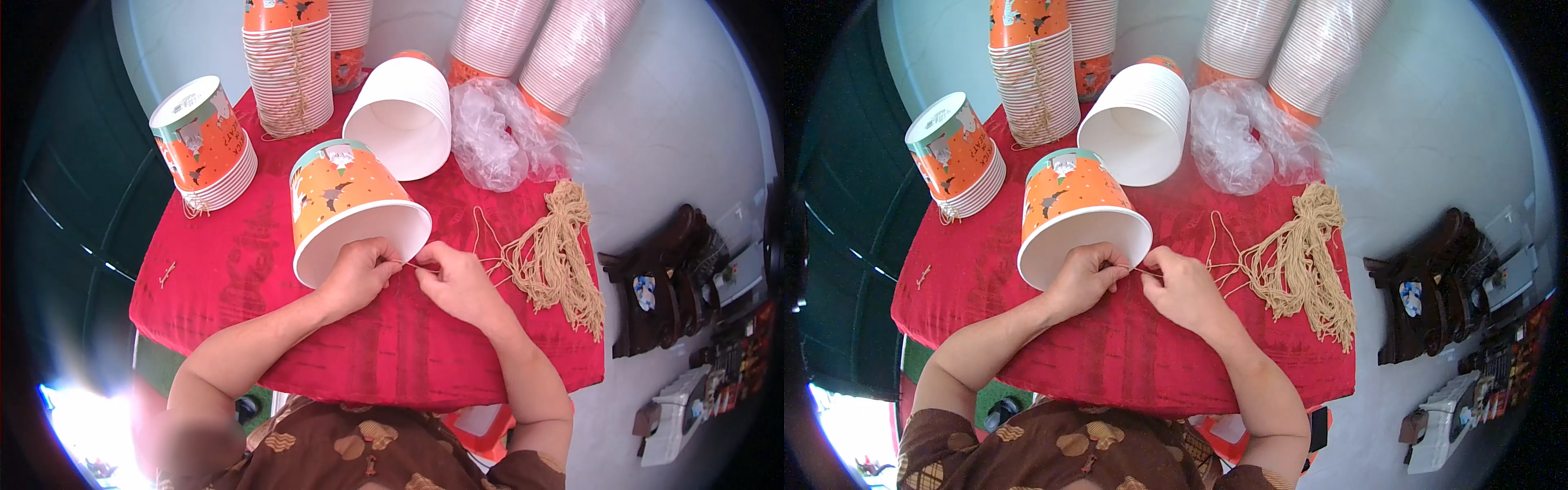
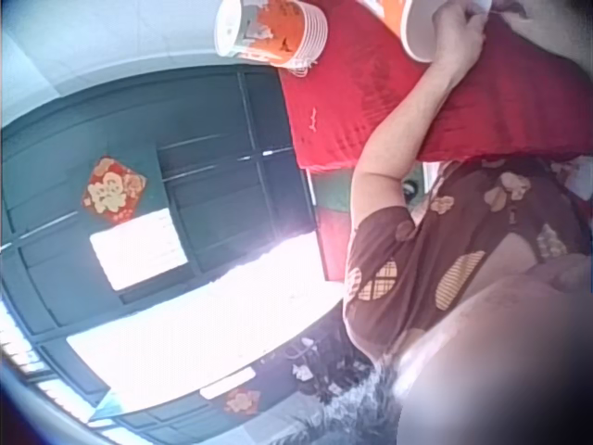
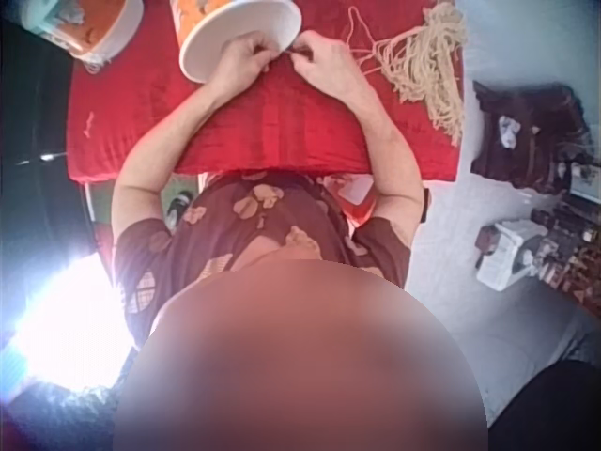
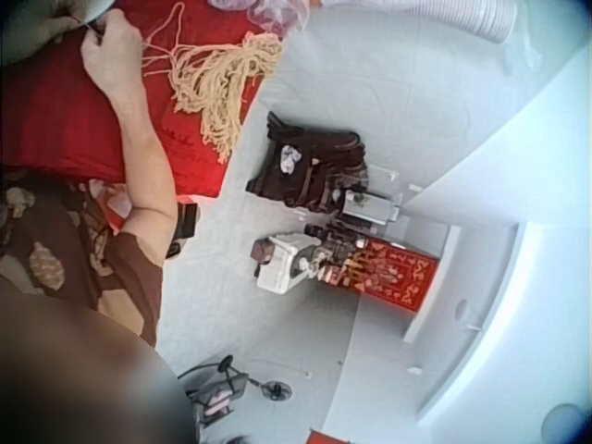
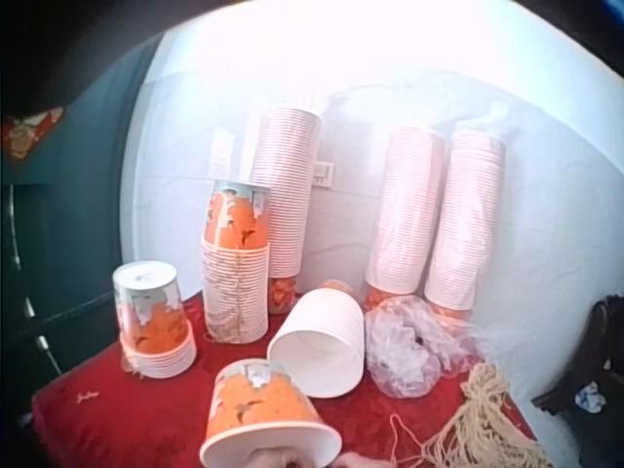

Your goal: Attaching strings to paper tubs in a manufacturing setting.

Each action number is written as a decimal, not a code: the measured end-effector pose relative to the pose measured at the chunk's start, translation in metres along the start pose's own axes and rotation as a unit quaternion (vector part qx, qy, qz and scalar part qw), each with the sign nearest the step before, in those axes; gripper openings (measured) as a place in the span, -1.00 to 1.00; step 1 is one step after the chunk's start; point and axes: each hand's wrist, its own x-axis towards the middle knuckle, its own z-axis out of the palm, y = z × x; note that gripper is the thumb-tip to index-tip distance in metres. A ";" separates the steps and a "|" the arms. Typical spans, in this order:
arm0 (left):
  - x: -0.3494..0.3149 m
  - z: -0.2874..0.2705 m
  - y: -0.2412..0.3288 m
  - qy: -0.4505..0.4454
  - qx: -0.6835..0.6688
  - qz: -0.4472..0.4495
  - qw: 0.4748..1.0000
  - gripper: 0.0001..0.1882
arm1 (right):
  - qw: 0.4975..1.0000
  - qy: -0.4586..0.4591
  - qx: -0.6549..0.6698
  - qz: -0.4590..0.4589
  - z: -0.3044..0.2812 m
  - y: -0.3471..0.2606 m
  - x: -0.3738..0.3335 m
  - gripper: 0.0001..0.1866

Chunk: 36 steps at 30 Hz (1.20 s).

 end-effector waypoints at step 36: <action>-0.005 0.003 -0.008 0.013 -0.013 0.045 0.999 -0.94 | 0.997 0.055 0.010 -0.044 0.034 -0.002 -0.001 -0.60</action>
